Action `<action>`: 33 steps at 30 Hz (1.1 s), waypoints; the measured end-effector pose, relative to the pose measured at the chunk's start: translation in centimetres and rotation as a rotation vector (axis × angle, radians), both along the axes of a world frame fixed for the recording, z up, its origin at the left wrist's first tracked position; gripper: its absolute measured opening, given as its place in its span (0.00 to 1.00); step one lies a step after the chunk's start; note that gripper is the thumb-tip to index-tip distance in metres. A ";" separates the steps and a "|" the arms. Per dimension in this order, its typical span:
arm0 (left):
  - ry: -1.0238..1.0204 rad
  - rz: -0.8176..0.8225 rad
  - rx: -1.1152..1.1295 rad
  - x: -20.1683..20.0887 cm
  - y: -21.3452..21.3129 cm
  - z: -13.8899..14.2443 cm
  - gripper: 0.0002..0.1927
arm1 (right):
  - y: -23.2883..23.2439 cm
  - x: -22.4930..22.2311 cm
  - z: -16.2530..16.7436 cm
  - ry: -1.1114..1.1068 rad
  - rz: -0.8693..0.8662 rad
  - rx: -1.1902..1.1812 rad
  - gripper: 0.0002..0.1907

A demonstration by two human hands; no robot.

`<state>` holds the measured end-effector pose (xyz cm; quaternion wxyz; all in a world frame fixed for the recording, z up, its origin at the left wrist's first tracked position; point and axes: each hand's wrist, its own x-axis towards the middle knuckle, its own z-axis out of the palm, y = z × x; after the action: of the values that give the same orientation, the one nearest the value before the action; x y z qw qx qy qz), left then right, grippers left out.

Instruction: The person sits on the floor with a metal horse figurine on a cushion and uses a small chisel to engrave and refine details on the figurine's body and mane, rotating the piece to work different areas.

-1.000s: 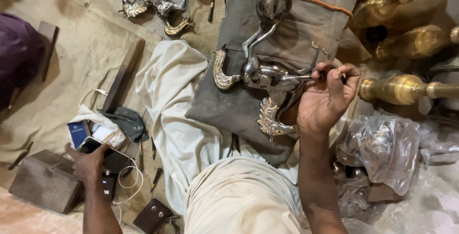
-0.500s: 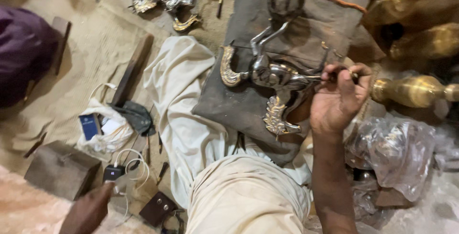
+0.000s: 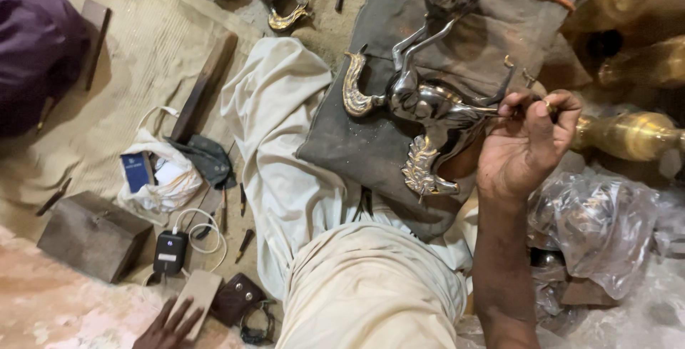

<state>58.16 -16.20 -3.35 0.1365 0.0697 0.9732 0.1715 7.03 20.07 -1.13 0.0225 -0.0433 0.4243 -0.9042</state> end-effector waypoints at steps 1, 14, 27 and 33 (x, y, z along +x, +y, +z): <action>-0.023 -0.050 -0.013 -0.1 -0.3 -0.1 0.43 | -0.2 0.1 0.3 -0.005 0.003 0.002 0.13; -0.376 0.204 0.329 -0.1 -1.7 -3.5 0.16 | -0.5 0.5 0.5 -0.028 -0.006 0.021 0.13; -0.805 0.381 -0.340 -2.4 -0.6 -2.9 0.29 | -0.2 0.7 0.3 -0.028 -0.022 0.040 0.14; -0.199 0.750 0.666 -17.6 6.9 0.8 0.16 | 0.0 0.7 0.3 -0.036 -0.022 0.033 0.12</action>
<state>40.51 -9.33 -2.60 0.1279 -0.2613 0.8063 0.5151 7.72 20.05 -0.82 0.0210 -0.0222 0.4392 -0.8979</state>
